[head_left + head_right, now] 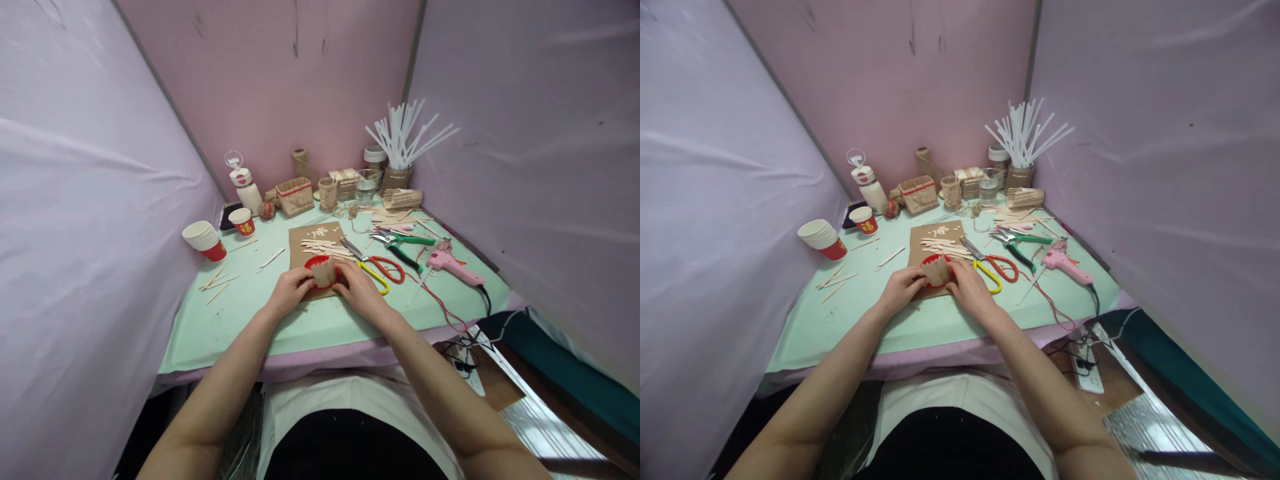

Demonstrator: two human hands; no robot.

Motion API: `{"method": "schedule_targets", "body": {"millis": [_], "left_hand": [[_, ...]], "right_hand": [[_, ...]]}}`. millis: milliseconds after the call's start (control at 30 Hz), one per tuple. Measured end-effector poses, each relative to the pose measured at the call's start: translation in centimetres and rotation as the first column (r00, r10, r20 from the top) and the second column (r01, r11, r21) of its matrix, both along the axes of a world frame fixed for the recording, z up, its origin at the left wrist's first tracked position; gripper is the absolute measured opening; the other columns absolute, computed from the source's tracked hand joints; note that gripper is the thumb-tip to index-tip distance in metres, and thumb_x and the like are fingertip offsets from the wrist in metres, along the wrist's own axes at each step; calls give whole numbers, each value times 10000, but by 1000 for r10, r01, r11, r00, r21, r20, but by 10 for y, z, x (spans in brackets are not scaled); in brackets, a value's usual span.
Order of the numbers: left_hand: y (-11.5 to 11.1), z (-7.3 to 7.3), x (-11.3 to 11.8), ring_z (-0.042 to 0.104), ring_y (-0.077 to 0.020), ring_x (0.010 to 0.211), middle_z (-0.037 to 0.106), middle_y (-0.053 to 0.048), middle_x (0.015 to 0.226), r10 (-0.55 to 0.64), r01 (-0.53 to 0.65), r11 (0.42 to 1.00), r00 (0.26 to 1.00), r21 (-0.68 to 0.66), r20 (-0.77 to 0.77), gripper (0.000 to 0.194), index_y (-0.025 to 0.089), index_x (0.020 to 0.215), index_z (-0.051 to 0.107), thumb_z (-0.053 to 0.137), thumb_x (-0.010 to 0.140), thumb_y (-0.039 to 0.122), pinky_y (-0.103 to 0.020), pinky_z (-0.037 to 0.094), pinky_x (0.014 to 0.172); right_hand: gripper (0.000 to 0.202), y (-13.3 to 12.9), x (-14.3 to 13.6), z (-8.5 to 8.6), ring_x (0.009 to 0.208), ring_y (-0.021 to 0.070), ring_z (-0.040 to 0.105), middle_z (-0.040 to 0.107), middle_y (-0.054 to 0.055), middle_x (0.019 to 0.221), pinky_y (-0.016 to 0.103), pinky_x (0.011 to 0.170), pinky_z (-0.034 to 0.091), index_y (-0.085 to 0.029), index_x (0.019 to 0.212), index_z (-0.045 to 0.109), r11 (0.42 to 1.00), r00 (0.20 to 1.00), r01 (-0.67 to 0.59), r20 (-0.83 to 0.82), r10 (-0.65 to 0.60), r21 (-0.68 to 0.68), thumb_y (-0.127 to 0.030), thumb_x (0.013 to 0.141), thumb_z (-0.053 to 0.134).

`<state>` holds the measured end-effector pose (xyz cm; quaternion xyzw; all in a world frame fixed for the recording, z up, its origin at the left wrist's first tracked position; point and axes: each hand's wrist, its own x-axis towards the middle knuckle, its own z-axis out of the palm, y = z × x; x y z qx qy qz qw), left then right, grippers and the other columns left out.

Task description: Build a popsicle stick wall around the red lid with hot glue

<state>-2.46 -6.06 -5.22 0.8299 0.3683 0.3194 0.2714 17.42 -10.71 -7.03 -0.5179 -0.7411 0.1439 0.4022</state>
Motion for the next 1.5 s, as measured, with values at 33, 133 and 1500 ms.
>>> {"method": "schedule_targets", "body": {"millis": [33,133,1500], "left_hand": [[0,0,0,638,-161,779,730,-30,853,2,-2,1000,1000,0,-1,171,194,879,713,550,834,167,-279,487,751],[0,1,0,635,-159,772,730,-28,847,11,-11,1000,1000,-1,-5,174,194,870,711,544,834,165,-282,488,753],[3,2,-5,546,-166,755,610,-3,807,366,-369,918,929,-143,-52,188,213,861,479,354,943,327,-285,406,705]], "right_hand": [[429,-1,0,1,1202,262,508,565,137,1267,454,1005,426,-181,1188,549,1000,1000,2,0,-2,-1,-79,773,592],[456,-4,2,5,1192,253,518,554,125,1271,436,999,437,-195,1223,535,1000,1000,7,2,-7,-3,-85,782,582],[144,28,4,5,941,190,512,577,49,986,312,850,412,-188,778,666,992,985,-125,123,125,-11,-68,794,587]]}}
